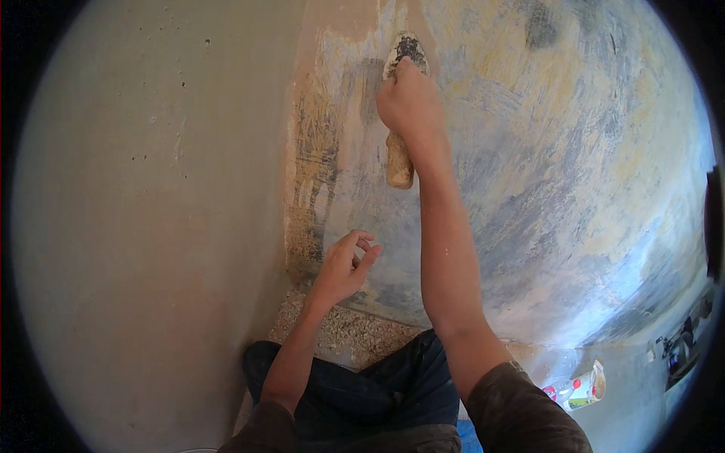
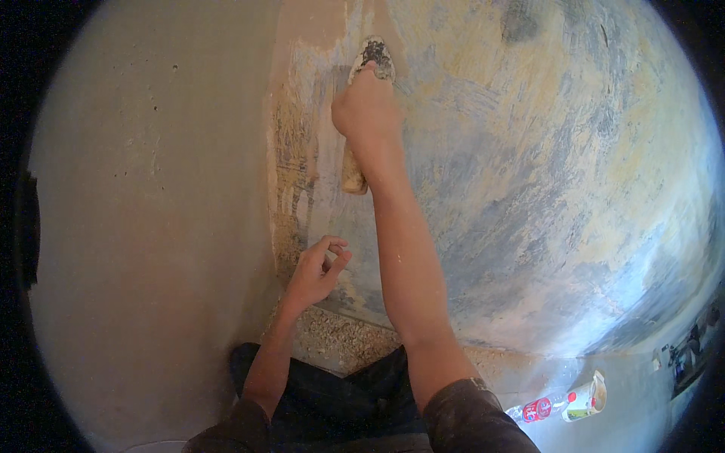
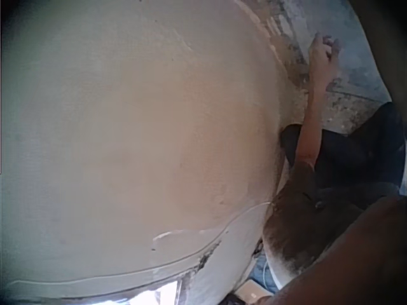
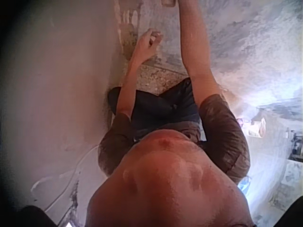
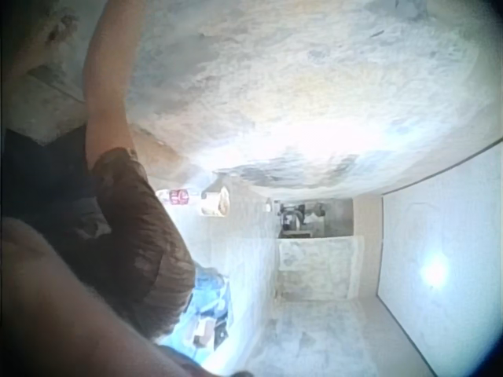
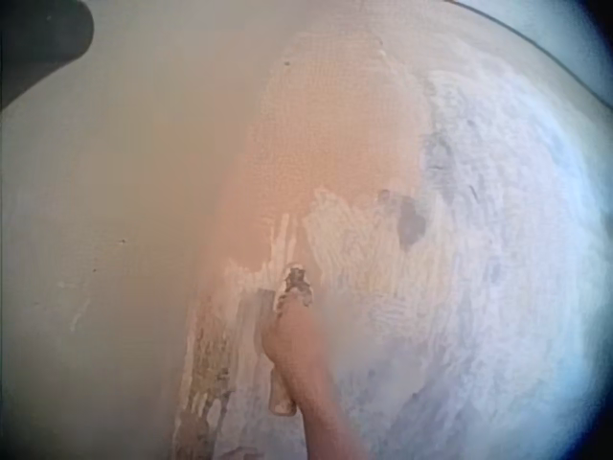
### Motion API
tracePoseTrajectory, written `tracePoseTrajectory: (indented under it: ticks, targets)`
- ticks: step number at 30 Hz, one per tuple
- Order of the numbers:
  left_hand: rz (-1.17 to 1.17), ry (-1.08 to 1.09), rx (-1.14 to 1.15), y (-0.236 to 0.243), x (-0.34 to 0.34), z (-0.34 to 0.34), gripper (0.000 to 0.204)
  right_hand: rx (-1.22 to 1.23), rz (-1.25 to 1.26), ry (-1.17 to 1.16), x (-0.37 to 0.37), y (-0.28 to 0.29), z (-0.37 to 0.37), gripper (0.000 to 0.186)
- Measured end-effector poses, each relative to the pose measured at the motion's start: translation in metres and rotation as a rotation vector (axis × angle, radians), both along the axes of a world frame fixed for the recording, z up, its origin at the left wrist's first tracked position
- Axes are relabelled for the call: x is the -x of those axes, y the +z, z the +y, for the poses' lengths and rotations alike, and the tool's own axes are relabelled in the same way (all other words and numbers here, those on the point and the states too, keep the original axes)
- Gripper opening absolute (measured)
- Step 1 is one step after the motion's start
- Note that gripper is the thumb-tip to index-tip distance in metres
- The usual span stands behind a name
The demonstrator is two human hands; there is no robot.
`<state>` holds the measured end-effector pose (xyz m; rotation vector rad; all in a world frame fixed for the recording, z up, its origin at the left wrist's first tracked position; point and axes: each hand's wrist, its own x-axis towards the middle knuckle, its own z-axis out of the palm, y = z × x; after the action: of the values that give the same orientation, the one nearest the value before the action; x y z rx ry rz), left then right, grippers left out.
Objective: Using a putty knife and brush to apply and smooth filler onto a wall surface.
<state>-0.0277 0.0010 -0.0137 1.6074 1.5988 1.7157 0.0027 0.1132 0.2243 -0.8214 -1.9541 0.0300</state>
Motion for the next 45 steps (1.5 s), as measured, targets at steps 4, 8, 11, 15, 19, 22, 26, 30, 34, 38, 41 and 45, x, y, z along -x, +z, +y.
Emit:
tracePoseTrajectory:
  ticks: [4,8,11,15,19,22,26,30,34,38,41,45]
  targets:
    - [0.01,0.001,-0.026,-0.002,-0.002,0.0,0.033,-0.019,0.007,0.021,0.001,0.004,0.01,0.034]
    - [0.003,0.013,-0.015,-0.005,0.0,0.0,0.033,-0.024,-0.067,0.038,0.013,0.025,0.016,0.031]
    - [-0.015,-0.001,-0.013,0.003,-0.003,-0.002,0.032,-0.074,-0.032,0.054,0.013,0.044,0.028,0.027]
    - [0.011,0.04,-0.05,0.003,0.005,-0.006,0.034,0.022,0.016,0.12,0.018,0.047,0.023,0.024]
    - [-0.012,0.047,-0.04,0.002,0.008,-0.006,0.033,-0.198,-0.04,0.03,0.013,0.008,0.019,0.037]
    - [-0.082,-0.013,-0.068,-0.008,0.011,0.0,0.034,-0.17,-0.065,0.118,-0.001,-0.032,0.013,0.057]
    - [-0.273,-0.266,-0.029,-0.006,0.007,-0.003,0.04,-0.009,-0.027,0.191,-0.024,-0.071,0.007,0.062]
    - [-0.279,-0.331,-0.126,-0.004,-0.006,0.0,0.046,0.05,-0.001,0.212,-0.041,-0.101,-0.002,0.064]
    - [-0.434,-0.412,-0.175,-0.004,-0.025,0.003,0.043,0.06,-0.034,0.192,-0.055,-0.13,-0.021,0.064]
    - [-0.477,-0.5,-0.086,-0.002,-0.048,0.007,0.042,0.104,-0.039,0.194,-0.07,-0.144,-0.015,0.066]
    - [-0.598,-0.664,-0.092,-0.007,-0.053,0.01,0.041,0.093,-0.081,0.208,-0.079,-0.141,-0.013,0.068]
    - [-0.646,-0.711,-0.116,-0.006,-0.056,0.008,0.037,0.436,0.252,0.433,-0.096,-0.135,-0.026,0.062]
